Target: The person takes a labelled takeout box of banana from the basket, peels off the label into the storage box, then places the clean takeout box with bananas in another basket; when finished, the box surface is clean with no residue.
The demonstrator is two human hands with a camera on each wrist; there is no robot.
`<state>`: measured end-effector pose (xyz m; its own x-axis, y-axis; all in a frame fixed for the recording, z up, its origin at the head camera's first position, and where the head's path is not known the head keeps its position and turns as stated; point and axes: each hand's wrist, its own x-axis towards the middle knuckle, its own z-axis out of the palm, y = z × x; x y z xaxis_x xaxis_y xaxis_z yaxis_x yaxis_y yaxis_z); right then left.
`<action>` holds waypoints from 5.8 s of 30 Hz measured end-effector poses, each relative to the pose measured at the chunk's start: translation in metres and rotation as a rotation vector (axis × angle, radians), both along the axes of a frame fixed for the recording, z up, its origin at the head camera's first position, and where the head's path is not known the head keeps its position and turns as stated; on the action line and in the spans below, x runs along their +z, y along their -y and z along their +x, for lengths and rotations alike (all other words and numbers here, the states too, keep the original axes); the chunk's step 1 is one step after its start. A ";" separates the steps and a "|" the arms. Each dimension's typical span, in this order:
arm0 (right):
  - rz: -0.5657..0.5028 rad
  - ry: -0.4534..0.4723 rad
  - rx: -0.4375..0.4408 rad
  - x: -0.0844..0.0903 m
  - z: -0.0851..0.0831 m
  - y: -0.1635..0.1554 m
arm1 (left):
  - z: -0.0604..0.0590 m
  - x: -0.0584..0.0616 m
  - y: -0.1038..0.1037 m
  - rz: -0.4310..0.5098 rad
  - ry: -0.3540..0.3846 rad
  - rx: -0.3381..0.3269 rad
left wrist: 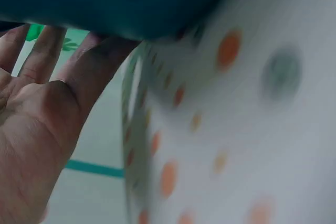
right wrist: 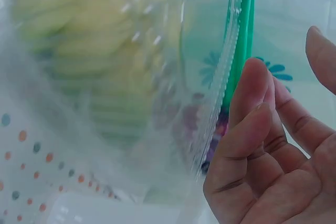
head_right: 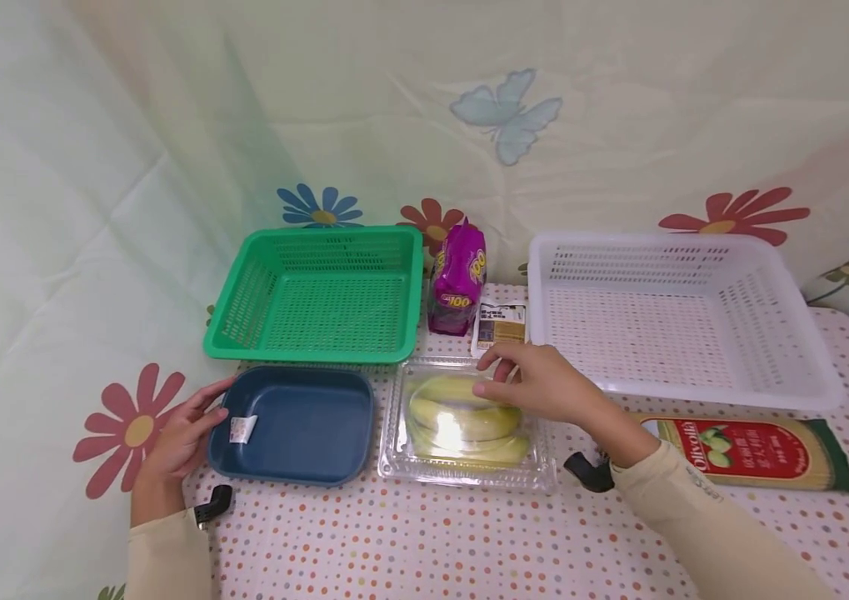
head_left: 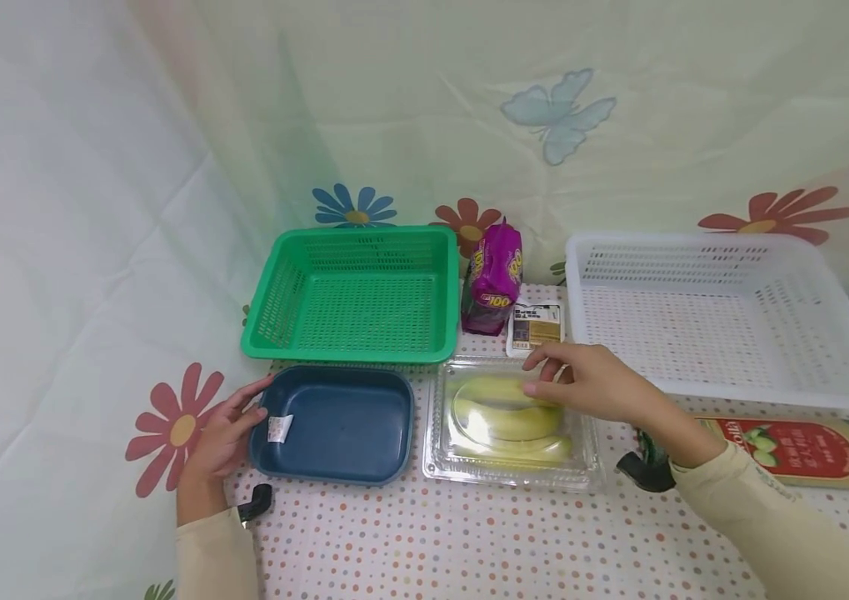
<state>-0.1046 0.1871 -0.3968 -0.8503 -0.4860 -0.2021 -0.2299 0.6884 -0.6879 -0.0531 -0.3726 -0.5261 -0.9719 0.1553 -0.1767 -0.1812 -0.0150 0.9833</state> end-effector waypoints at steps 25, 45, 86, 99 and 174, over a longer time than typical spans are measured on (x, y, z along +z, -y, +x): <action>0.078 -0.062 -0.066 -0.012 0.034 -0.078 | 0.015 0.107 -0.149 -0.499 -0.179 -0.027; 0.089 0.082 0.022 -0.026 0.045 -0.076 | 0.022 0.082 -0.260 -0.614 -0.295 -0.170; -0.257 0.353 0.078 -0.032 0.053 -0.079 | 0.024 0.094 -0.245 -0.535 -0.131 -0.329; -0.276 0.367 0.105 0.002 0.050 -0.080 | 0.032 0.123 -0.237 -0.501 -0.156 -0.298; -0.444 0.325 -0.268 -0.016 -0.092 0.175 | -0.133 0.108 -0.090 -0.297 0.090 0.179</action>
